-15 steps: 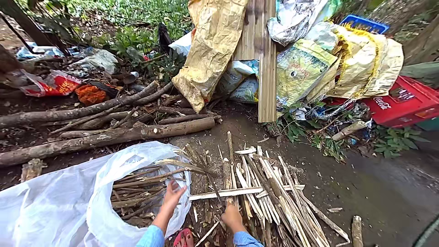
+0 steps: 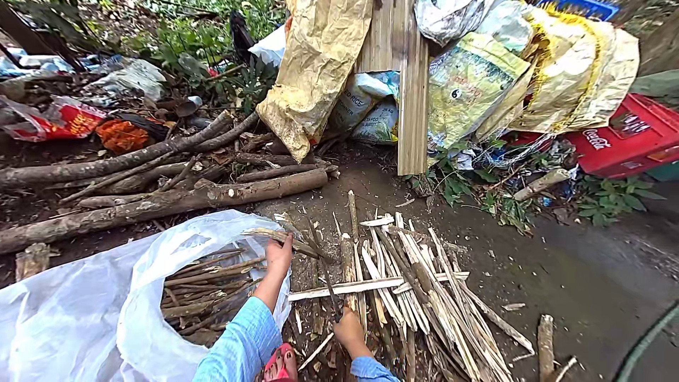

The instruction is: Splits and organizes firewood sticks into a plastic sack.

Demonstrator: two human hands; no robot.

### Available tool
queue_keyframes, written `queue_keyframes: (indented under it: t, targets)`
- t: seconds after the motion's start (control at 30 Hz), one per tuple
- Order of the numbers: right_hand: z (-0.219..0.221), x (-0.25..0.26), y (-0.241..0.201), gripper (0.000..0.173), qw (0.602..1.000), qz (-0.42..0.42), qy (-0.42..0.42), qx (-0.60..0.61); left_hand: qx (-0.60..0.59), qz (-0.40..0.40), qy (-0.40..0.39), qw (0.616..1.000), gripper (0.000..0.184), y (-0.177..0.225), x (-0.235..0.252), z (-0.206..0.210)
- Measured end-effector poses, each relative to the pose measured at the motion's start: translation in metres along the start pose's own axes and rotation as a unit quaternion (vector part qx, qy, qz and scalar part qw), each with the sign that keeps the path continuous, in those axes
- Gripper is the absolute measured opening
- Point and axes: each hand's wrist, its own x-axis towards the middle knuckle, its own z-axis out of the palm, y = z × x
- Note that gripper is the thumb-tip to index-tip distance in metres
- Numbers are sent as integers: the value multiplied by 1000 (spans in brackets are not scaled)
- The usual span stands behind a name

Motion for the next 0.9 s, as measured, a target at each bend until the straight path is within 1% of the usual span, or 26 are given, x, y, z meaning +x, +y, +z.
queue_keyframes:
  t: [0.07, 0.2, 0.33, 0.4, 0.43, 0.47, 0.5, 0.57, 0.6, 0.67, 0.73, 0.8, 0.87, 0.9]
  targets:
    - [-1, 2, 3, 50, 1000, -11, -10, 22, 38, 24, -35, 998, 30, 5, -1, 1]
    - [-2, 9, 20, 51, 992, -53, -20, 109, 51, 66, -75, 994, 30, 8, -8, 8]
    - [-2, 15, 34, 53, 979, -55, -51, 188, 75, 91, -98, 988, 27, 12, -16, 18]
    - [-9, 12, 37, 54, 980, -55, -46, 183, 107, 103, -113, 982, 27, 21, -19, 24]
    - [-19, 6, 34, 55, 982, -59, -45, 171, 121, 119, -126, 977, 29, 33, -19, 28]
    - [-32, -1, 31, 52, 984, -71, -43, 160, 129, 138, -149, 970, 33, 47, -19, 31]
    - [-44, -10, 27, 48, 983, -88, -38, 154, 130, 161, -177, 962, 42, 63, -19, 33]
    - [-67, -28, 15, 42, 980, -122, -16, 158, 105, 217, -212, 947, 73, 91, -23, 31]
    - [-78, -37, 7, 43, 977, -134, 0, 164, 86, 244, -216, 942, 88, 104, -25, 26]
    - [-96, -52, -9, 41, 972, -146, 39, 182, 46, 290, -192, 936, 112, 120, -25, 9]
    - [-98, -54, -14, 38, 964, -142, 72, 213, -6, 304, -156, 940, 119, 120, -19, -11]
    - [-79, -39, -8, 34, 967, -106, 71, 223, -49, 271, -117, 954, 122, 102, -9, -28]
    - [-47, -14, 12, 33, 984, -30, 16, 176, -61, 203, -96, 972, 120, 78, -9, -34]
    - [-37, -2, 20, 33, 990, 8, -18, 136, -56, 167, -104, 979, 117, 69, -12, -30]
